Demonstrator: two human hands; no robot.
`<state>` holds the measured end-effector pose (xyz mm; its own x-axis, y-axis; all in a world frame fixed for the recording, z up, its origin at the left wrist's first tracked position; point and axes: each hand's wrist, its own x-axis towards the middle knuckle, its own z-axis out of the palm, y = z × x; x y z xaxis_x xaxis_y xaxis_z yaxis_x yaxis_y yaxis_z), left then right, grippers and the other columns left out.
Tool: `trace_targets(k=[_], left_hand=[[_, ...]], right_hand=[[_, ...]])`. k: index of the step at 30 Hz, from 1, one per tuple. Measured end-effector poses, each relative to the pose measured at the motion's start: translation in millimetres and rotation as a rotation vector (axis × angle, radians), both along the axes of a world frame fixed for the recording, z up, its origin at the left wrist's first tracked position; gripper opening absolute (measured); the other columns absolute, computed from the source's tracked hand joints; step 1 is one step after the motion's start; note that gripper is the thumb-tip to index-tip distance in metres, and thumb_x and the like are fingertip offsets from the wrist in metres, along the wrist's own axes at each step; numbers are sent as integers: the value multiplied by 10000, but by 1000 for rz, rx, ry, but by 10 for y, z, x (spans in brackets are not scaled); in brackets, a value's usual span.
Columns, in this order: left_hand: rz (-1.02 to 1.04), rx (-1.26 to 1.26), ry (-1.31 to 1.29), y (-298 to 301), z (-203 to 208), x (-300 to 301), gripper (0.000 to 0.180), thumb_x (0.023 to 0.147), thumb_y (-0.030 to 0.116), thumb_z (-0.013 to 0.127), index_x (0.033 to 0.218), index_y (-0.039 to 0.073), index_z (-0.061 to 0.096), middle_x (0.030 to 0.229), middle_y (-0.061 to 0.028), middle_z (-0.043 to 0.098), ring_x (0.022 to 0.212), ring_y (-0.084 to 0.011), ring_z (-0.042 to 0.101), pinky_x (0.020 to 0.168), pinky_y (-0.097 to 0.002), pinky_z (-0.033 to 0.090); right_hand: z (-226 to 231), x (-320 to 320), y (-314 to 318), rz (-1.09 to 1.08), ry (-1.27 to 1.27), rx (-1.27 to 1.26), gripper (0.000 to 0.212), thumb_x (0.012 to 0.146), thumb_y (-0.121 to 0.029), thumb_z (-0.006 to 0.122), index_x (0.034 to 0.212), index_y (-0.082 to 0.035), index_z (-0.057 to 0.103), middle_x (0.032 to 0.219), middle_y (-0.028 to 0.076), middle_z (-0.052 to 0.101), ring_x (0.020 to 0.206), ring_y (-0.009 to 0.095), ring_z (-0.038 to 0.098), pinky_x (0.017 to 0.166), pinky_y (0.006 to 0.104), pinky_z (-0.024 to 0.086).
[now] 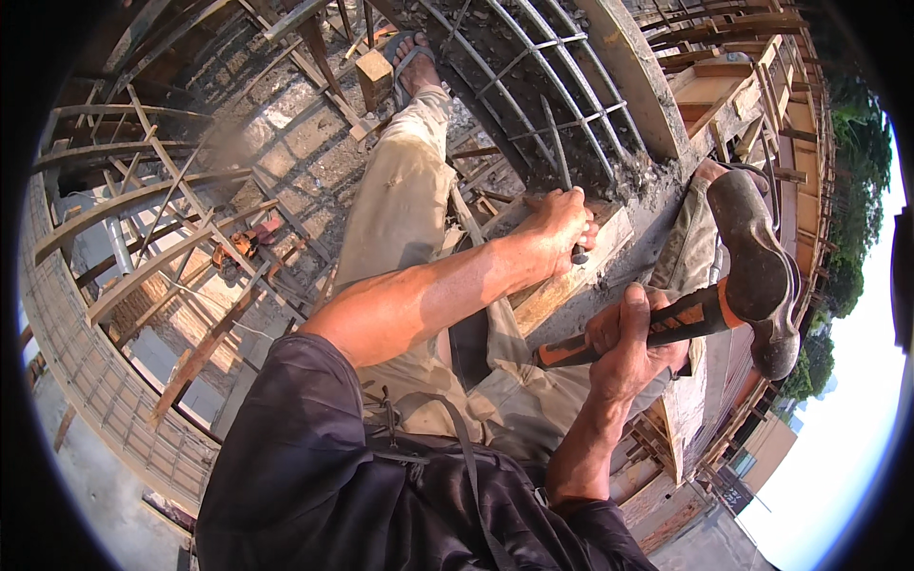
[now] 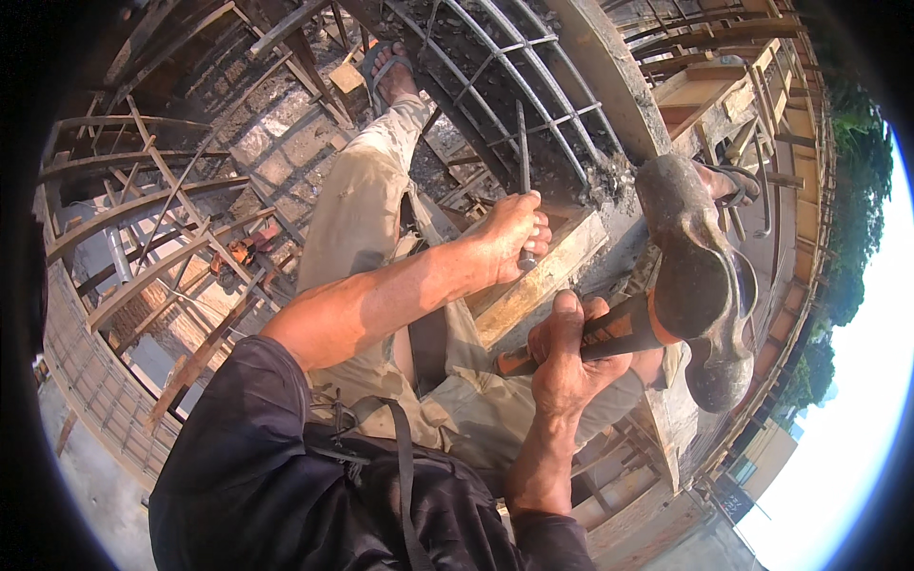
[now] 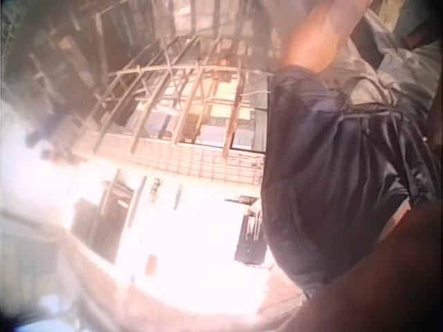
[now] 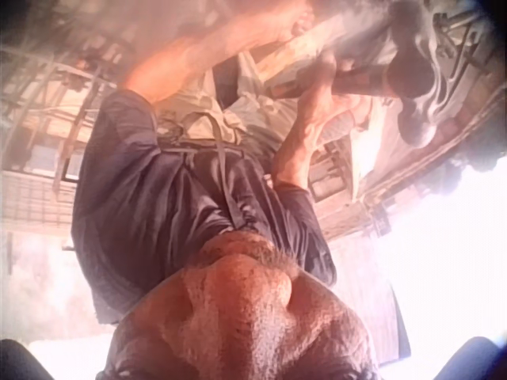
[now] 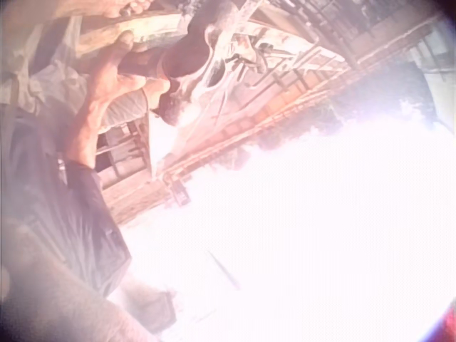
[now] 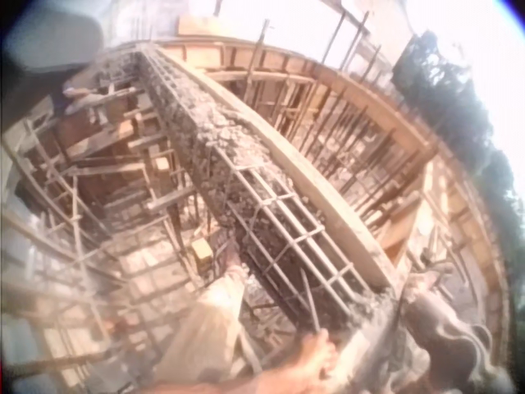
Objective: The person strikes a metal chisel with a hammer to break apart concrete from a beam while sitting on a construction structure.
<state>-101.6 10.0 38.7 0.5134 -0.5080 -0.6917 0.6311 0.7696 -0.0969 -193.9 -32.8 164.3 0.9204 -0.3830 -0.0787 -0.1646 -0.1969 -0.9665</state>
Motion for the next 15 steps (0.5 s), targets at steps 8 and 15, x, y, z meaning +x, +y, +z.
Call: trace_targets(k=[8, 15], left_hand=[[-16, -8, -104, 198, -86, 307, 195, 1007, 207, 435, 852, 118, 357, 684, 11, 369, 500, -60, 338, 403, -212, 297], [81, -158, -177, 426, -27, 569, 121, 980, 110, 477, 877, 87, 418, 678, 1, 431, 574, -96, 444, 503, -247, 420]], right_hand=[[39, -71, 116, 56, -34, -87, 269, 903, -37, 610, 679, -42, 461, 521, 18, 468, 404, 79, 406, 372, 250, 333], [-175, -243, -2, 183, -154, -20, 269, 937, -65, 570, 696, -35, 454, 530, 32, 484, 439, 89, 441, 408, 251, 367]])
